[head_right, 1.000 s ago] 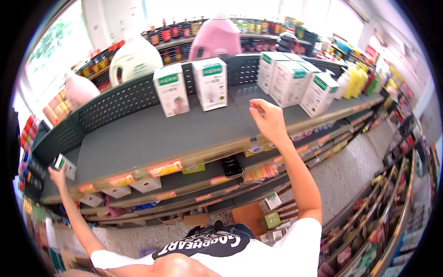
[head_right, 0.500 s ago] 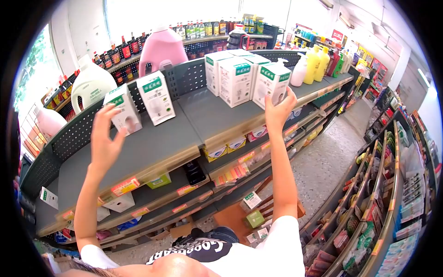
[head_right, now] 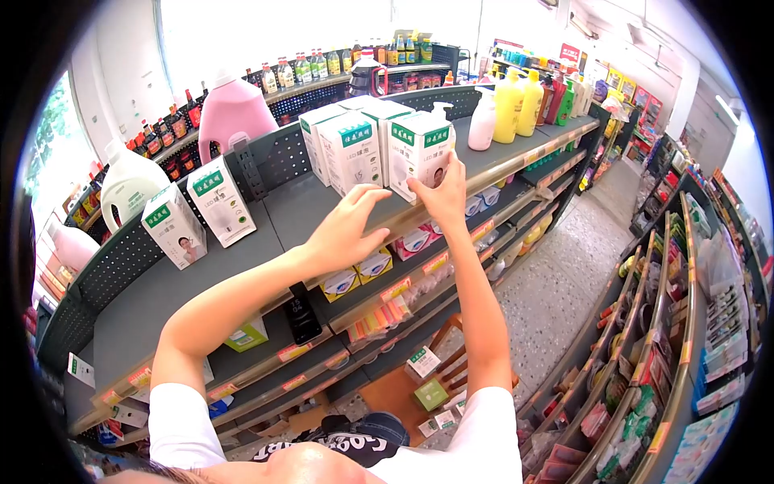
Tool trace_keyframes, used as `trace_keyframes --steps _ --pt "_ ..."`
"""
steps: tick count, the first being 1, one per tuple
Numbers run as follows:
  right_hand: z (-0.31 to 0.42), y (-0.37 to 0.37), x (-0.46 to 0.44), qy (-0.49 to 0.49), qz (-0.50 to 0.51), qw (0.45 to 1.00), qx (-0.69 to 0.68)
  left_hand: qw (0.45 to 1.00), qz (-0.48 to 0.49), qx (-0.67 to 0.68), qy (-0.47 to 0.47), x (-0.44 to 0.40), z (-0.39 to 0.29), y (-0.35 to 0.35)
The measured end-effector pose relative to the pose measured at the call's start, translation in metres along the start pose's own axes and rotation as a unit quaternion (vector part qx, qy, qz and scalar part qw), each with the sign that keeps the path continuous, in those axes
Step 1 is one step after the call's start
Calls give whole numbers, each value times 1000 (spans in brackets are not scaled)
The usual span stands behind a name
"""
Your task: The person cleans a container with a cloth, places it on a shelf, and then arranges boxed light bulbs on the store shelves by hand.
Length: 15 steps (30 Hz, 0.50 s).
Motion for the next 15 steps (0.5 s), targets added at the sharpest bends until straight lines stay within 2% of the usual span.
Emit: trace_keyframes --steps 5,11,15 --pt "23 7 3 10 -36 999 -11 998 -7 15 62 0 3 -12" --pt "76 6 23 48 -73 994 -71 991 -36 8 132 16 0 18" --pt "143 6 48 33 -26 996 -76 988 -69 9 135 36 -17 55"
Point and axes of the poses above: each hand's wrist, its own x-axis away from the middle knuckle, its own y-axis out of the back of the hand, z = x × y, the point moved 4 cm from there along -x, towards the middle knuckle, and after that the axes turned 14 degrees about -z, right-handed, at the moved point
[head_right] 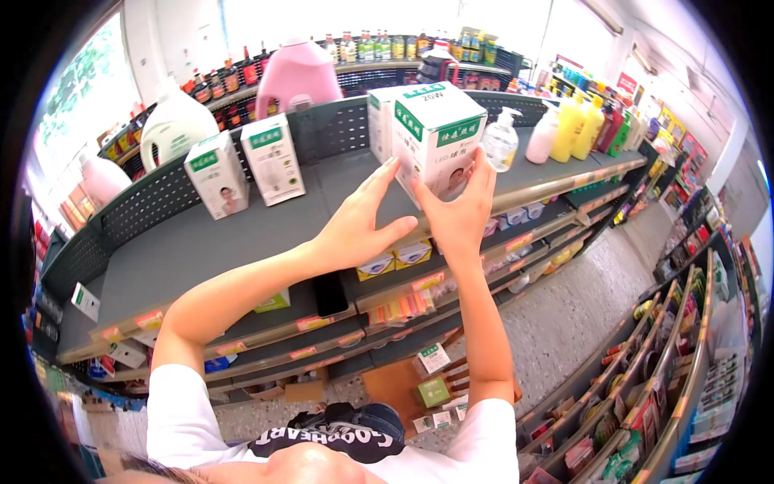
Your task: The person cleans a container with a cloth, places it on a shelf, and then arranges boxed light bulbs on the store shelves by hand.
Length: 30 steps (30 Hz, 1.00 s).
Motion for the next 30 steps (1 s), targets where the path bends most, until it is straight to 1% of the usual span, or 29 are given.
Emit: trace_keyframes --steps 2,5,9,11,12,13,14,15,16,17,18,21,22,23,25,27,29,30 --pt "26 -12 13 16 10 999 -30 1000 -9 23 -17 14 -10 28" --pt "75 -34 41 4 43 998 -55 999 -39 -11 -8 45 -14 72" --pt "137 -75 84 -12 120 985 -128 996 -69 -42 47 87 -17 143" --pt "164 -96 104 -17 170 971 -166 992 -102 -63 49 104 -10 181" --pt "174 -110 115 -45 200 957 -203 990 -116 -63 54 113 -6 201" --pt "185 -123 128 -53 224 946 -230 988 -129 -62 58 121 -1 220" --pt "197 -136 139 -75 245 932 -255 983 -159 -71 59 128 11 236" --pt "209 -147 149 -97 266 918 -278 982 -167 -48 78 134 16 254" --pt "222 -158 156 -87 295 901 -306 980 -173 -23 96 138 21 272" --pt "228 -171 164 -96 311 894 -308 977 -180 2 113 142 25 288" --pt "231 -186 174 -106 326 887 -310 972 -191 -14 134 145 27 302" --pt "250 -218 191 -145 375 855 -327 952 -266 51 142 156 70 336" --pt "252 -229 197 -161 390 846 -327 949 -263 33 172 157 79 346" --pt "252 -240 202 -177 404 836 -326 946 -255 47 194 157 86 355" --pt "251 -260 211 -164 430 816 -350 939 -237 75 236 156 99 367" --pt "248 -276 218 -151 445 803 -367 934 -254 74 241 155 118 376" --pt "245 -287 221 -152 455 810 -336 932 -275 49 230 155 150 381" --pt "243 -292 222 -153 460 814 -320 932 -261 67 244 154 147 382"
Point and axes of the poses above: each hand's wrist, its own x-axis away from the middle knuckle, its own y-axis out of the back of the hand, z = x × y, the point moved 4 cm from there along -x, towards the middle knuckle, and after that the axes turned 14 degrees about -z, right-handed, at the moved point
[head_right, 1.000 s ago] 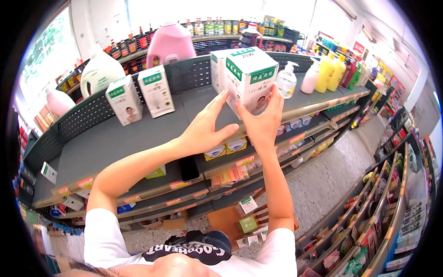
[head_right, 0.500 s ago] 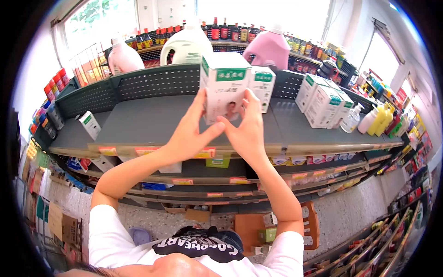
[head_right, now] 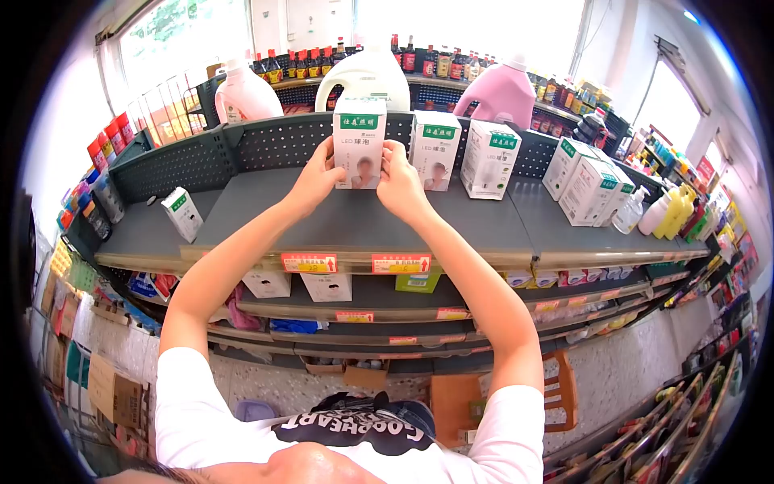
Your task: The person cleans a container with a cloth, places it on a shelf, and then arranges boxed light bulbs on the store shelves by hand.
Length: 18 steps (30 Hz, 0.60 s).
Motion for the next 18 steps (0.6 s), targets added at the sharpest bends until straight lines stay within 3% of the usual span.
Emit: trace_keyframes --steps 5,18 --pt "-22 -2 -13 -8 5 1000 5 998 52 18 43 -8 3 -4" --pt "-35 2 -18 -21 15 999 43 997 33 19 61 -23 30 -13"
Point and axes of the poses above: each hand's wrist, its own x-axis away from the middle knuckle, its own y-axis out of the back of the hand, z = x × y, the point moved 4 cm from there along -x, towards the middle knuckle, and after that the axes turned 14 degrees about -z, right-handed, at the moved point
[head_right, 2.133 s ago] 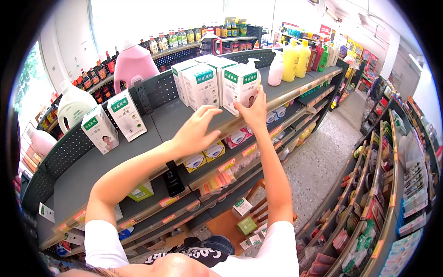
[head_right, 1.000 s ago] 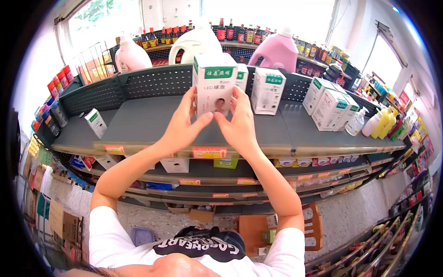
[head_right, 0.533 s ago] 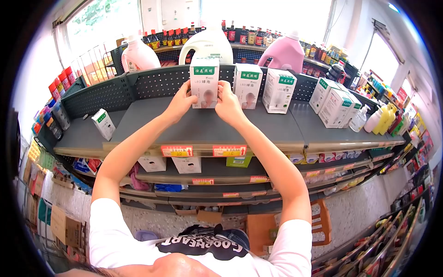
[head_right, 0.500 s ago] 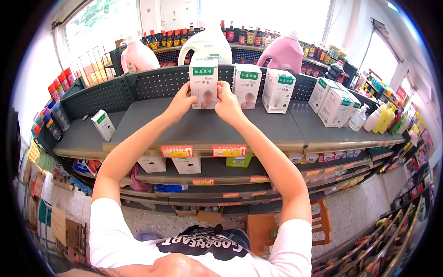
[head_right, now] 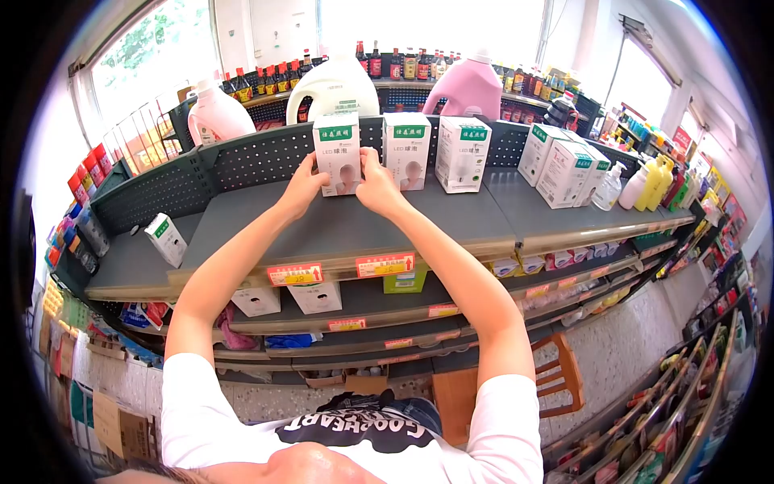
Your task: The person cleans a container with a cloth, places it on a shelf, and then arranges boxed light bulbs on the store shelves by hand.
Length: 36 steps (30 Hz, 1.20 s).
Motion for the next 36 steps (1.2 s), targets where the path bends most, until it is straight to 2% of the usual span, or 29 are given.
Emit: trace_keyframes --steps 4,7,17,21,22,25,29,30,33,34,35,36 --pt "-12 4 -7 63 -52 996 25 1000 15 13 15 -2 6 -2" --pt "-29 6 -17 76 -78 993 33 999 26 10 23 -3 5 -7" --pt "-34 7 -14 89 -63 992 57 999 19 -42 -9 -12 23 -8" --pt "-14 18 -3 21 -79 989 127 998 12 -46 -42 -14 23 -6" --pt "13 25 9 -8 -52 989 138 995 13 -51 -86 -14 19 -5" --pt "39 53 29 98 -56 984 140 973 -127 -148 -126 -15 14 8" --pt "69 120 69 175 -101 969 139 964 -157 -160 -141 -4 -33 7" --pt "69 141 77 213 -137 954 163 957 -155 -155 -189 -1 -41 2" --pt "68 208 97 181 -217 941 183 924 -133 -202 -296 29 -90 -36" --pt "65 230 101 144 -248 946 154 912 -107 -207 -339 33 -95 -52" --pt "50 256 103 125 -279 944 121 925 -79 -179 -327 48 -111 -77" --pt "39 282 106 114 -321 933 112 912 -55 -189 -360 55 -116 -100"
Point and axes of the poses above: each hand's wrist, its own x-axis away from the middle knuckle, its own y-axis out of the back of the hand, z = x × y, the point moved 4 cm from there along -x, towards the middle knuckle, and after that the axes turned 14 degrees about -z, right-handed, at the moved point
